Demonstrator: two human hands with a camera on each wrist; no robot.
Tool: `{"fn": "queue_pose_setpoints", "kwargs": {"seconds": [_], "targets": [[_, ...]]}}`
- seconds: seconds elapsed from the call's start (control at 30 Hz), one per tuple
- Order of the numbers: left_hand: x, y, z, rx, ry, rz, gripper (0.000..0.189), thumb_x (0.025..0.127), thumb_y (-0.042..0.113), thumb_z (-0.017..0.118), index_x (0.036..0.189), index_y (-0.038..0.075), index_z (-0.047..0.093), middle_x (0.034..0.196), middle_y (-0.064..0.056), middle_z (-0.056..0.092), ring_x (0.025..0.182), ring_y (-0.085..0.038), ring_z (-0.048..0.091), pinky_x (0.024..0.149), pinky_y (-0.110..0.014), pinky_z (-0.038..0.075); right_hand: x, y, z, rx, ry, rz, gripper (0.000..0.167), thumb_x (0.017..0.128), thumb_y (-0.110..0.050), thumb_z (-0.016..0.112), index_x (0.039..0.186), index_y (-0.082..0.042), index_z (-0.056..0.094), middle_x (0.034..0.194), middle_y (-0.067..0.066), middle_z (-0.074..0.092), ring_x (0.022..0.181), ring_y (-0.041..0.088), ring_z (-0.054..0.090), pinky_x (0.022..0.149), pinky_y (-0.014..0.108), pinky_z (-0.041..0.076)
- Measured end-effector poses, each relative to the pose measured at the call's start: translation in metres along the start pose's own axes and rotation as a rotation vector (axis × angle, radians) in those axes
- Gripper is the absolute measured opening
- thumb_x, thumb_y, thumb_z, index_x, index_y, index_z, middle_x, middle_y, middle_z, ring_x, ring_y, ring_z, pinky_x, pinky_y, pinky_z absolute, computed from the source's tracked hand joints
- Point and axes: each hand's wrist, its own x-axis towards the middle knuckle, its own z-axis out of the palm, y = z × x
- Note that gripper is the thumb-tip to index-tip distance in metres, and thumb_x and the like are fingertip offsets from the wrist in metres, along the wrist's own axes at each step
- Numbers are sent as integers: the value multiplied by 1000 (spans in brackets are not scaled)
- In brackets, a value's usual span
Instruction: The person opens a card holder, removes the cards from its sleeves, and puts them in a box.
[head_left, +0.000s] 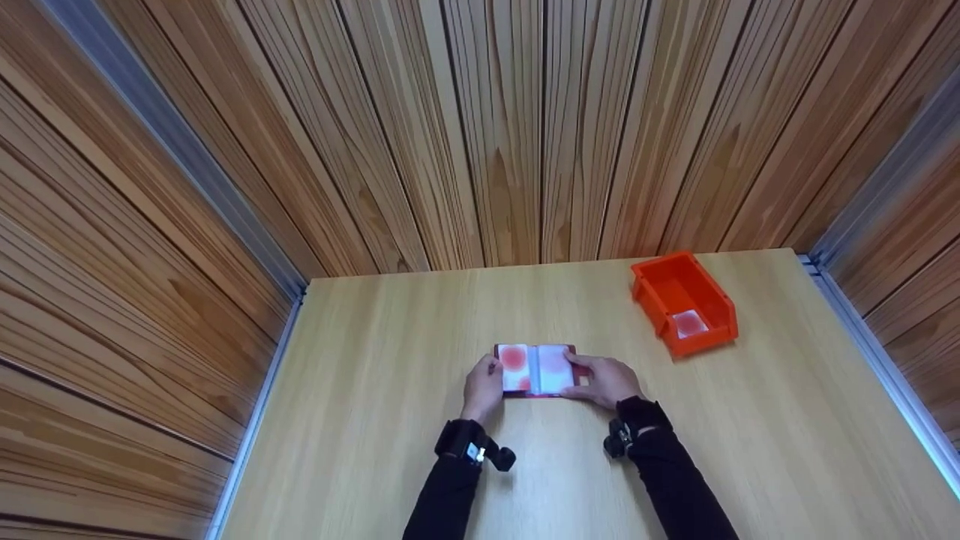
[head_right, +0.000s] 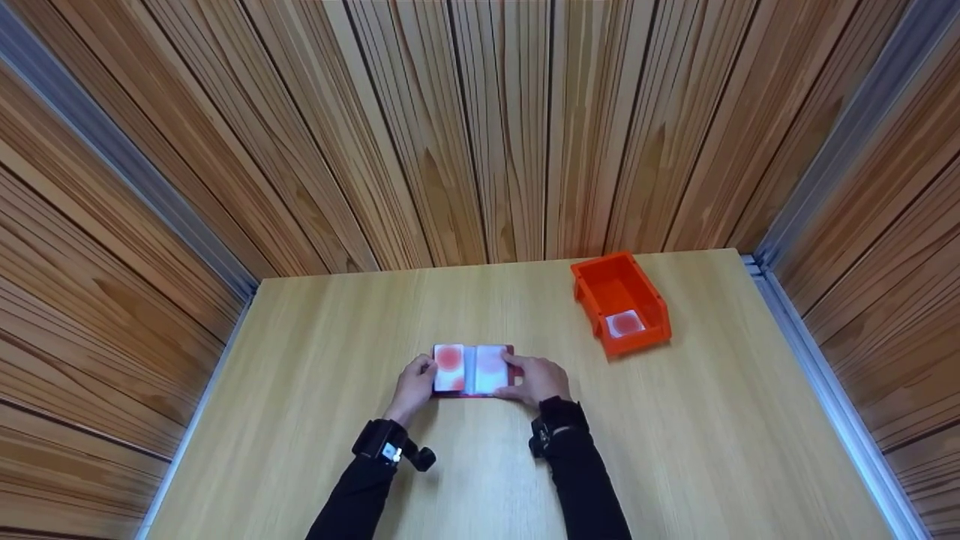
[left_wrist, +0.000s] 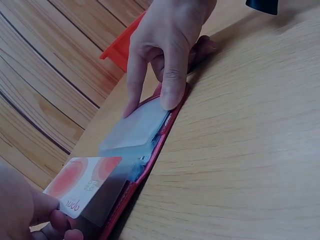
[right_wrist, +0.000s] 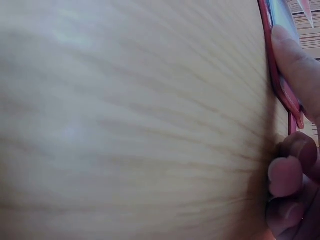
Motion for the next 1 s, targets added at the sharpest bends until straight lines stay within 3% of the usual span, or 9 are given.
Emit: {"fn": "queue_pose_setpoints", "kwargs": {"seconds": [0.37, 0.7, 0.77, 0.87, 1.0], "targets": [[-1, -2, -3, 14, 16, -3, 15, 105, 12, 53, 93, 8, 60, 91, -4, 61, 85, -19, 56, 73, -28, 42, 0, -1, 0, -5, -26, 6, 87, 78, -46, 89, 153, -21, 51, 149, 14, 60, 131, 35, 59, 111, 56, 45], [-6, 19, 1, 61, 68, 65, 14, 104, 15, 56, 92, 11, 62, 89, -5, 64, 83, -20, 58, 71, -32, 42, 2, -5, -6, -19, -66, -33, 88, 81, -42, 88, 155, -16, 48, 148, 16, 60, 128, 33, 61, 110, 55, 47], [-8, 23, 3, 39, 66, 71, 13, 104, 15, 57, 94, 11, 65, 91, -5, 67, 86, -20, 59, 73, -32, 44, 2, -6, -8, -6, -71, -20, 85, 84, -41, 86, 156, -18, 48, 137, 16, 67, 116, 30, 64, 102, 50, 51], [-10, 30, 6, -6, 62, 71, 14, 105, 16, 56, 98, 11, 67, 94, -4, 68, 88, -19, 60, 76, -32, 45, 1, -10, -14, 68, -66, 23, 68, 94, -36, 77, 155, -21, 51, 109, 15, 71, 92, 27, 62, 80, 39, 51], [-11, 39, 9, -50, 50, 79, 15, 106, 17, 56, 95, 11, 65, 88, -2, 62, 82, -17, 56, 74, -30, 42, 2, -20, -25, 262, -47, 102, 40, 107, -35, 58, 144, -19, 62, 101, 11, 65, 83, 25, 57, 67, 30, 44]]}}
